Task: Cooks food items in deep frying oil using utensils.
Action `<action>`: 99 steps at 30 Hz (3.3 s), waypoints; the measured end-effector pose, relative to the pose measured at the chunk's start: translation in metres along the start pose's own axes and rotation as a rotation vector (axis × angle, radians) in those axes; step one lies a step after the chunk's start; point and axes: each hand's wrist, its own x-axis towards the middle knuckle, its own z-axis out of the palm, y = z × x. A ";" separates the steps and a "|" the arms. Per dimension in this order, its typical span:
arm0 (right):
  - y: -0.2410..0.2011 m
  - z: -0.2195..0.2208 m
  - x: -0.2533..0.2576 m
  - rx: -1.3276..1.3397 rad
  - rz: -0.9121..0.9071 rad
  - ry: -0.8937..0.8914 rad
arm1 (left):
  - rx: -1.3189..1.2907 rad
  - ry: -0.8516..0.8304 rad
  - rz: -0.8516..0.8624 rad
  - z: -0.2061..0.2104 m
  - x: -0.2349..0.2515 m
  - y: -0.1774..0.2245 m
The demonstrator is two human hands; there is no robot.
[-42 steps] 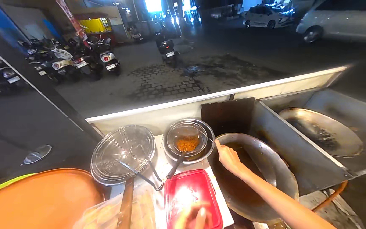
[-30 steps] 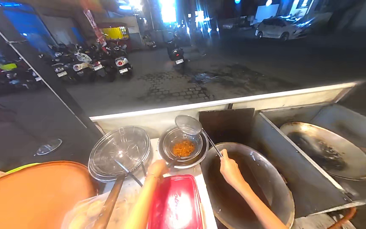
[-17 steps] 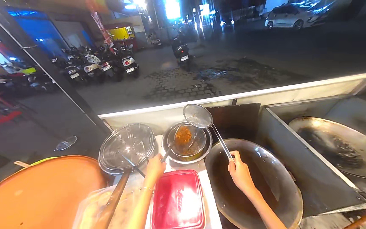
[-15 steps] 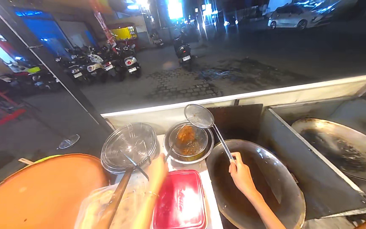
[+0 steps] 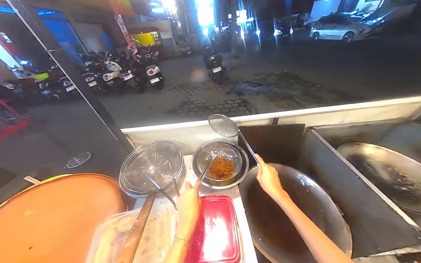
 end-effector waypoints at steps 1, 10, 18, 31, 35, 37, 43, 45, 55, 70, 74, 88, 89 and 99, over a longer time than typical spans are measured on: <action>-0.001 -0.002 0.003 -0.037 -0.015 -0.046 | 0.000 -0.003 -0.002 0.001 0.000 0.000; 0.009 -0.016 0.004 0.051 0.022 -0.066 | 0.008 -0.028 -0.044 -0.002 -0.001 -0.005; 0.100 -0.074 -0.060 0.020 0.370 0.005 | -0.433 0.058 -0.057 0.024 -0.007 -0.027; 0.315 -0.012 -0.084 -0.465 0.769 -0.414 | -1.626 -0.345 -0.611 0.037 -0.016 0.019; 0.313 0.021 -0.087 -0.453 0.712 -0.655 | -1.658 -0.334 -0.694 0.037 -0.019 0.033; 0.305 0.032 -0.095 -0.409 0.683 -0.738 | -1.663 -0.325 -0.716 0.037 -0.020 0.036; 0.278 0.089 -0.124 -0.109 0.666 -0.812 | -1.667 -0.305 -0.685 0.037 -0.030 0.044; 0.264 0.103 -0.133 0.004 0.681 -0.803 | -1.652 -0.308 -0.660 0.035 -0.033 0.048; 0.226 0.129 -0.173 0.573 0.818 -0.661 | -1.629 -0.319 -0.583 0.032 -0.051 0.058; 0.296 -0.003 -0.148 0.227 0.685 -0.388 | -1.677 -0.270 -0.570 0.030 -0.078 0.063; 0.300 -0.066 -0.126 -0.267 0.690 -0.389 | -1.664 -0.264 -0.543 0.029 -0.085 0.063; 0.227 0.036 -0.153 -0.192 0.697 -0.842 | -1.669 -0.265 -0.583 0.023 -0.099 0.066; 0.221 0.044 -0.152 -0.157 0.718 -0.835 | -1.669 -0.264 -0.587 0.024 -0.099 0.066; 0.183 0.104 -0.122 0.219 0.845 -0.669 | -1.690 -0.264 -0.597 0.020 -0.099 0.070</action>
